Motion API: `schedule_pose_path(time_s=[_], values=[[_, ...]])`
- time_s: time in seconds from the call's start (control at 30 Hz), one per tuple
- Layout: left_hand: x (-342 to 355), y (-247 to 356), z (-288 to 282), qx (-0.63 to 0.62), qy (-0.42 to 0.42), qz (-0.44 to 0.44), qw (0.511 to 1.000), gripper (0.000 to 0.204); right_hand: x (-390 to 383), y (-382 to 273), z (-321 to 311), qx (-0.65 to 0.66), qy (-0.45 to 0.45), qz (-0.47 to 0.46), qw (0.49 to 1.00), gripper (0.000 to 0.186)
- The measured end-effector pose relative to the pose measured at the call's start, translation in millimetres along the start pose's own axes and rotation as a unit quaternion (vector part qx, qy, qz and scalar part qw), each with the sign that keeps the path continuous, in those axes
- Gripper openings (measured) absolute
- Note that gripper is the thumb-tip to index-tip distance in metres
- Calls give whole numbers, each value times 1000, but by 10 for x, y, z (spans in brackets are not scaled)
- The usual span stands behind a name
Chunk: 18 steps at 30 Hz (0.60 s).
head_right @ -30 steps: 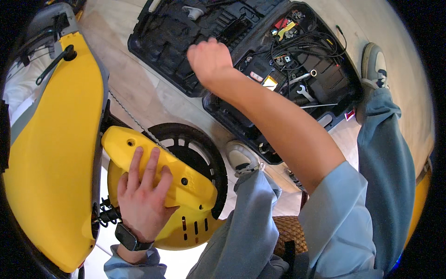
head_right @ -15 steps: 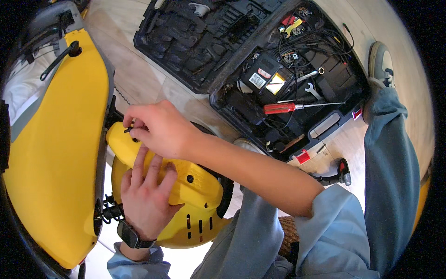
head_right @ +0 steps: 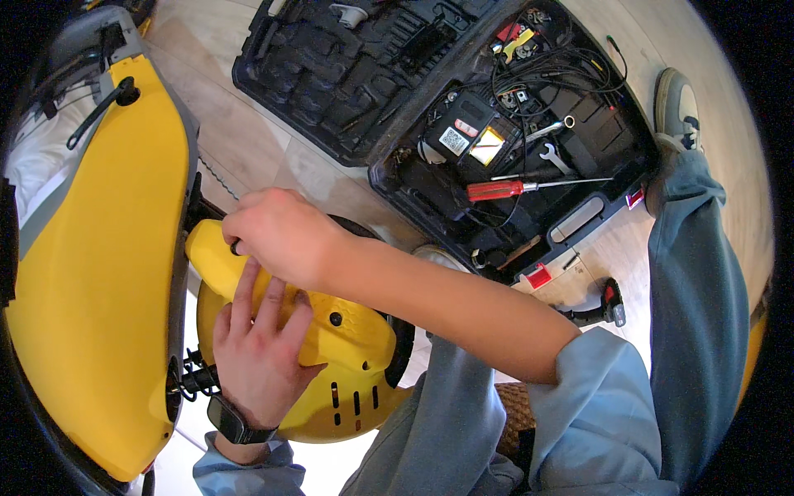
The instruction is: Using a power drill to unscrew and remove a plastic fairing from a yellow motorcycle.
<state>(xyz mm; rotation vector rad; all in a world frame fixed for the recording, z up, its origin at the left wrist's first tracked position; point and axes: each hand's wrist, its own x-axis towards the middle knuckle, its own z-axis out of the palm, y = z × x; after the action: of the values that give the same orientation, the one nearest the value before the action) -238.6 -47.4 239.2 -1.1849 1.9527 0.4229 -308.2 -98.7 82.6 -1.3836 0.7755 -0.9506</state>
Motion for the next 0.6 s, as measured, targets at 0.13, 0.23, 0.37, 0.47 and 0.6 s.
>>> schedule_pose_path(time_s=[0.13,0.23,0.37,0.47,0.6], values=[[5,-2,-7,5,-12,-13,1000,83,71,-72,-27,-8,-18,12,1000,15],[-12,0,-9,3,-6,-13,1000,84,110,-131,-43,-16,-34,45,998,10],[-13,-11,5,-1,-5,-12,1000,83,90,-52,41,-61,-27,-10,998,8],[2,-5,3,-8,-3,-10,1000,82,81,-2,77,-71,3,-17,997,8],[-16,21,-14,-1,-6,-9,1000,80,155,-48,-11,20,-47,125,991,16]])
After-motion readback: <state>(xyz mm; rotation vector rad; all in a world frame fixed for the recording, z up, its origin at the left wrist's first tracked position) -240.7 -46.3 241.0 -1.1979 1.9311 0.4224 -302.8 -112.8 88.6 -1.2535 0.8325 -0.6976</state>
